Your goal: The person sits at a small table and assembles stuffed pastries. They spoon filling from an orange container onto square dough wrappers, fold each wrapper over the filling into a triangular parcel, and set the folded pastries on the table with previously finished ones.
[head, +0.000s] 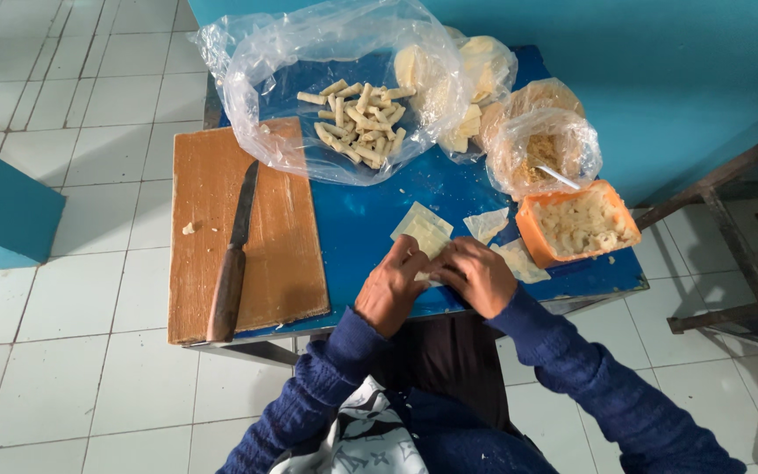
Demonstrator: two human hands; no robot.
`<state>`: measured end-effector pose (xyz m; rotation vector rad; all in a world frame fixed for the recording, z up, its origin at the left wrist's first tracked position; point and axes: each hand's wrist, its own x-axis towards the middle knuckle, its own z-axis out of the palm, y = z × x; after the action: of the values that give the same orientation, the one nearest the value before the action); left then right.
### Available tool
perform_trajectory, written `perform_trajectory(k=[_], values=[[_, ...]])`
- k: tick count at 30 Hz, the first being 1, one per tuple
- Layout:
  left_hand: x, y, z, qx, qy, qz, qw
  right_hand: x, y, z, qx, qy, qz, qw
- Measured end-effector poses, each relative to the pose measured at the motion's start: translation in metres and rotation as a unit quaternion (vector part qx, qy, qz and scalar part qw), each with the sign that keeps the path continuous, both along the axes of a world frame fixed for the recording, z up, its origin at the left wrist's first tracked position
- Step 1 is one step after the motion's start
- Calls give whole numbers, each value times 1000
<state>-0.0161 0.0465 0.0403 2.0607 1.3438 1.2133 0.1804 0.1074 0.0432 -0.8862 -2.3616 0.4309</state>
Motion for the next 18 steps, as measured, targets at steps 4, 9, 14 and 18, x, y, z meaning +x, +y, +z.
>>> perform_trajectory(k=[4,9,14,18], values=[[2,3,-6,29,2,21,999,-1,5,6,-91,-11,-28,995],[2,10,-13,58,1,27,998,0,-11,6,39,-8,-31,999],[1,7,-9,19,1,37,999,-2,-6,2,103,-30,-24,994],[4,1,-2,35,37,52,997,-3,-2,2,111,-30,-32,993]])
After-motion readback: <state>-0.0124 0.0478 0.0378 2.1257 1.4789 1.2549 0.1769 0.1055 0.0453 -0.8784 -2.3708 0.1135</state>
